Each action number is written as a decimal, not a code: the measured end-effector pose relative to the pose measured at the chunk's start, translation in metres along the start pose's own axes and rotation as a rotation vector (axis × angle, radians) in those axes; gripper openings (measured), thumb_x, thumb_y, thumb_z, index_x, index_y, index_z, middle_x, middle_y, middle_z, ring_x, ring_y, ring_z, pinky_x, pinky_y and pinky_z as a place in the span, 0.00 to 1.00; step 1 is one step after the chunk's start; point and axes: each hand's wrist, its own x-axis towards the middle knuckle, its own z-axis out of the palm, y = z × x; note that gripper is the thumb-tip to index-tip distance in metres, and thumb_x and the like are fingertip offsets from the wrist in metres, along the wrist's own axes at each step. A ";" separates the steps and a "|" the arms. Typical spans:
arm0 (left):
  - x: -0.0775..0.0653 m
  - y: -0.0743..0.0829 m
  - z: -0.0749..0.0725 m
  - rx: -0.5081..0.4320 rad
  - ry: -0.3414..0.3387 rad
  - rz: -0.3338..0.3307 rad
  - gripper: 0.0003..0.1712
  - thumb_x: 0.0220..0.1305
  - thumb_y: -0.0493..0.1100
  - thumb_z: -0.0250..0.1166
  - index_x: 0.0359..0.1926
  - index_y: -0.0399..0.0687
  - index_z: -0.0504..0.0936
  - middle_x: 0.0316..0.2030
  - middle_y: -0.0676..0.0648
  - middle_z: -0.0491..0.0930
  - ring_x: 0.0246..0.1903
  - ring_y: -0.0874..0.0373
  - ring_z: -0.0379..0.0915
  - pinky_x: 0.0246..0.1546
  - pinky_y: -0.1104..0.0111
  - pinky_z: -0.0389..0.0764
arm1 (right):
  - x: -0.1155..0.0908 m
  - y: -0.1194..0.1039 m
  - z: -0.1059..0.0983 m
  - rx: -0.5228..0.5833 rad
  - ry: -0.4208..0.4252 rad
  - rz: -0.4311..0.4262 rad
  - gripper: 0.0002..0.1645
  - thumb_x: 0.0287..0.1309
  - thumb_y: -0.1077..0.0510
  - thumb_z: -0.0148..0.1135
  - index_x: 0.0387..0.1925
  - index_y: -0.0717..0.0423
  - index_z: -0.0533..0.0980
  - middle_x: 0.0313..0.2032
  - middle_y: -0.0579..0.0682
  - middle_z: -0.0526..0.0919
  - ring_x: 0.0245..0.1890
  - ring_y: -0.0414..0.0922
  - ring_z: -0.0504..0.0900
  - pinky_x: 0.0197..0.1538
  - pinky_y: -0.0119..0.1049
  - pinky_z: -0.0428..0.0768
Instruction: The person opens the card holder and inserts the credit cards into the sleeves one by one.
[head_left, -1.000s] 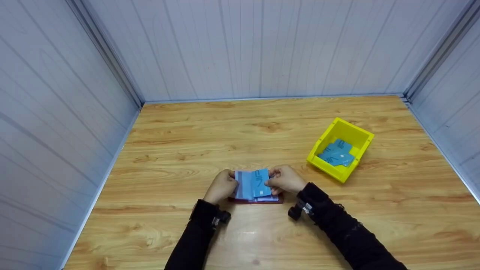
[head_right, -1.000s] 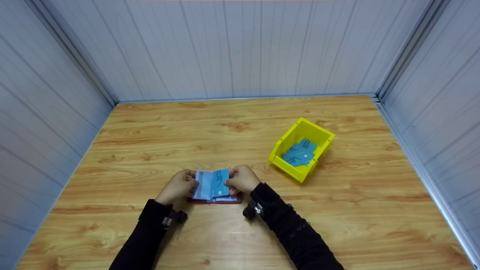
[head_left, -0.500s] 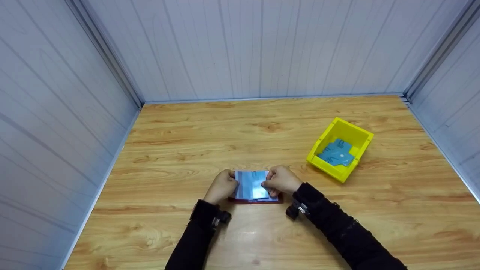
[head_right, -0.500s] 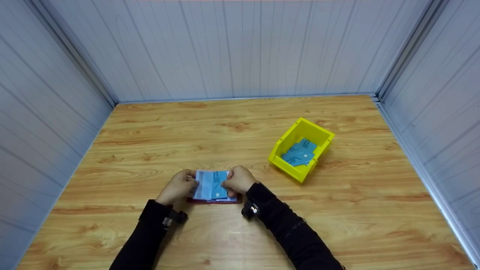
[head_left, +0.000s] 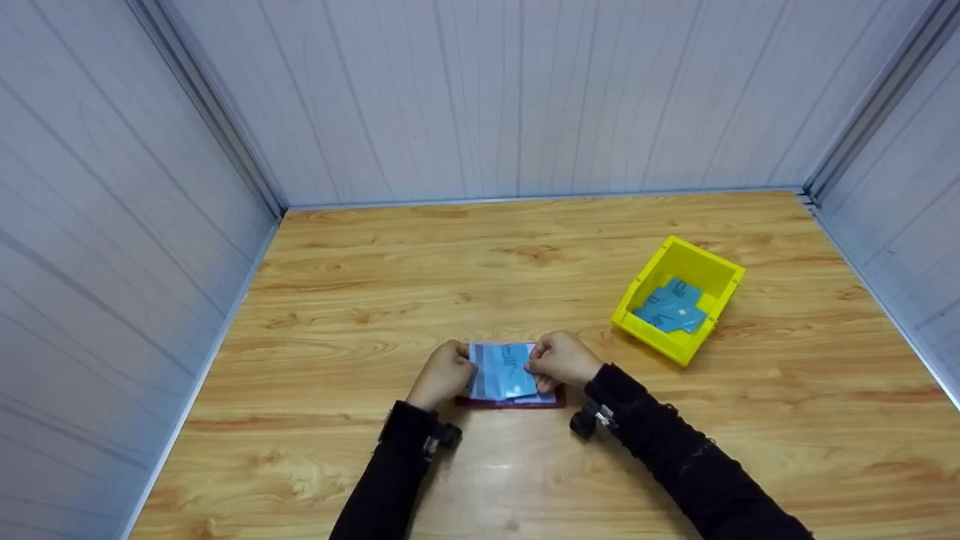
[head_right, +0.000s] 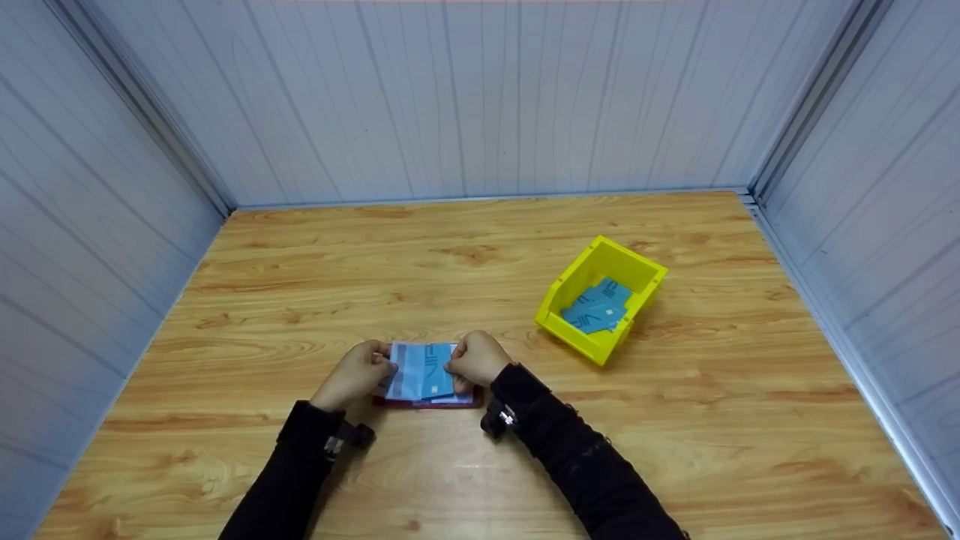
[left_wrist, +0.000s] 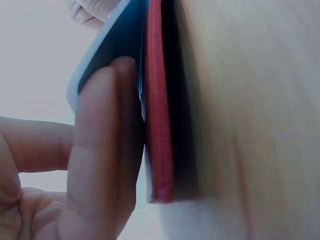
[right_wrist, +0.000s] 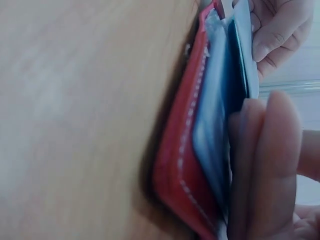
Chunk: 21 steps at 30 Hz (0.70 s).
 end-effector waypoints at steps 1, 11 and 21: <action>0.000 0.000 0.000 -0.001 0.001 0.002 0.16 0.59 0.28 0.48 0.48 0.26 0.71 0.30 0.47 0.72 0.25 0.59 0.71 0.24 0.72 0.76 | 0.000 0.000 -0.001 0.003 -0.002 0.008 0.05 0.59 0.65 0.64 0.32 0.66 0.76 0.17 0.48 0.79 0.14 0.36 0.78 0.21 0.28 0.79; 0.001 0.000 0.001 0.023 0.022 0.000 0.16 0.58 0.28 0.48 0.48 0.26 0.72 0.34 0.43 0.74 0.28 0.58 0.72 0.27 0.70 0.78 | 0.001 0.002 -0.005 0.026 -0.050 0.038 0.07 0.62 0.66 0.59 0.30 0.67 0.79 0.18 0.47 0.79 0.16 0.36 0.79 0.25 0.28 0.82; 0.000 -0.001 0.003 -0.046 0.004 0.017 0.15 0.59 0.27 0.48 0.48 0.27 0.69 0.27 0.49 0.69 0.24 0.60 0.68 0.24 0.72 0.76 | 0.001 0.000 0.004 0.048 -0.009 0.011 0.05 0.60 0.66 0.60 0.30 0.66 0.77 0.17 0.48 0.80 0.14 0.36 0.79 0.21 0.27 0.80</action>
